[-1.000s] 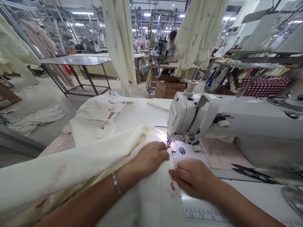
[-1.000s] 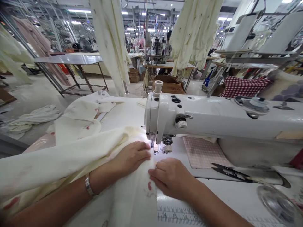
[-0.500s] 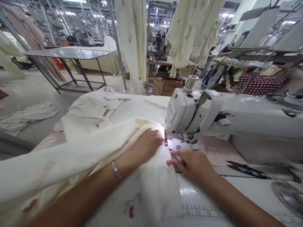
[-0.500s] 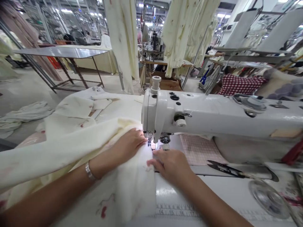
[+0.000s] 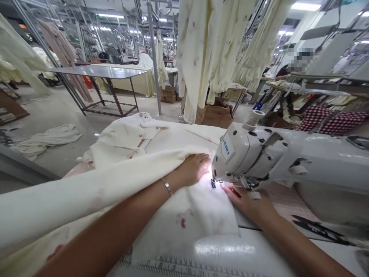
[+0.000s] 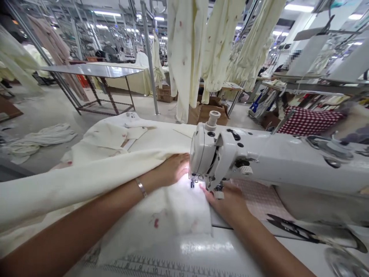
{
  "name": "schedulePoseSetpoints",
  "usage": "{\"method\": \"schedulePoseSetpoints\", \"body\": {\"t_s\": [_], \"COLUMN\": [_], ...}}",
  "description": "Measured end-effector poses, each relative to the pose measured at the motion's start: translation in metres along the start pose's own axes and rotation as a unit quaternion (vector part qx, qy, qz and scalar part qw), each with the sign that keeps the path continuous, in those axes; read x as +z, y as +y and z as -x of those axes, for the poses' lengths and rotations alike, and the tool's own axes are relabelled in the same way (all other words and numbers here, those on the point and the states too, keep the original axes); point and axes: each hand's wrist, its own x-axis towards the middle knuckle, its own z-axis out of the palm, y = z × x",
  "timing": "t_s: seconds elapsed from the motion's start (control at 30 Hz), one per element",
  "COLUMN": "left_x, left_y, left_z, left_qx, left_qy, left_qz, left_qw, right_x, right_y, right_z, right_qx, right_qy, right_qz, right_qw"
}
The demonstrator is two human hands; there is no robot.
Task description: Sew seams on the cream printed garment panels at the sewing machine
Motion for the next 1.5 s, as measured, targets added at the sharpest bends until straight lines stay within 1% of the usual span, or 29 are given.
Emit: {"method": "schedulePoseSetpoints", "body": {"t_s": [0.03,0.1,0.17,0.2,0.27,0.3,0.37,0.43,0.5,0.57,0.6,0.67,0.73,0.83,0.87,0.93,1.03,1.13,1.27,1.37,1.5], "left_x": [-0.004,-0.010,-0.016,-0.017,-0.019,-0.019,-0.017,-0.014,-0.011,-0.009,-0.008,-0.005,-0.002,0.002,0.003,0.004,0.004,0.003,0.003,0.002,0.000], "left_y": [0.002,0.018,0.047,0.063,0.091,0.100,0.108,0.104,0.096,0.092,0.092,0.094,0.097,0.099,0.099,0.098,0.097,0.096,0.094,0.093,0.092], "left_z": [-0.001,0.009,0.032,0.046,0.073,0.084,0.097,0.100,0.097,0.092,0.090,0.088,0.088,0.091,0.092,0.094,0.096,0.096,0.096,0.098,0.100], "left_qx": [-0.008,-0.043,-0.071,-0.077,-0.049,-0.035,-0.029,-0.048,-0.072,-0.088,-0.090,-0.080,-0.059,-0.032,-0.026,-0.019,-0.013,-0.004,-0.004,-0.012,-0.013], "left_qy": [0.004,0.018,0.030,0.028,-0.010,-0.030,-0.050,-0.026,0.017,0.048,0.053,0.040,0.011,-0.015,-0.017,-0.013,-0.013,-0.013,-0.011,-0.007,-0.020], "left_qz": [0.000,-0.002,0.015,0.029,0.082,0.097,0.103,0.111,0.128,0.132,0.126,0.092,0.041,-0.016,-0.022,-0.023,-0.022,-0.019,-0.012,0.004,0.024], "left_qw": [1.000,0.999,0.997,0.996,0.995,0.994,0.993,0.992,0.989,0.986,0.987,0.992,0.997,0.999,0.999,0.999,1.000,1.000,1.000,1.000,0.999], "right_x": [-0.001,-0.004,-0.008,-0.010,-0.015,-0.017,-0.019,-0.022,-0.025,-0.028,-0.030,-0.033,-0.035,-0.033,-0.032,-0.028,-0.022,-0.020,-0.022,-0.020,-0.016], "right_y": [-0.003,-0.013,-0.023,-0.028,-0.035,-0.038,-0.043,-0.047,-0.051,-0.054,-0.055,-0.055,-0.054,-0.051,-0.050,-0.050,-0.052,-0.052,-0.053,-0.055,-0.058], "right_z": [0.001,0.007,0.012,0.015,0.019,0.021,0.023,0.025,0.027,0.029,0.030,0.032,0.033,0.032,0.031,0.028,0.026,0.028,0.028,0.027,0.028], "right_qx": [-0.019,-0.066,-0.110,-0.125,-0.145,-0.150,-0.153,-0.142,-0.135,-0.152,-0.168,-0.198,-0.205,-0.178,-0.167,-0.157,-0.176,-0.197,-0.194,-0.178,-0.167], "right_qy": [0.007,0.008,-0.005,-0.012,-0.017,-0.023,-0.045,-0.087,-0.141,-0.186,-0.202,-0.216,-0.191,-0.126,-0.110,-0.098,-0.068,-0.038,-0.042,-0.052,-0.054], "right_qz": [0.001,-0.007,-0.029,-0.042,-0.065,-0.075,-0.096,-0.108,-0.101,-0.088,-0.088,-0.107,-0.137,-0.156,-0.151,-0.135,-0.122,-0.133,-0.142,-0.133,-0.139], "right_qw": [1.000,0.998,0.994,0.991,0.987,0.986,0.983,0.980,0.976,0.967,0.961,0.950,0.950,0.963,0.968,0.973,0.974,0.971,0.970,0.974,0.975]}}
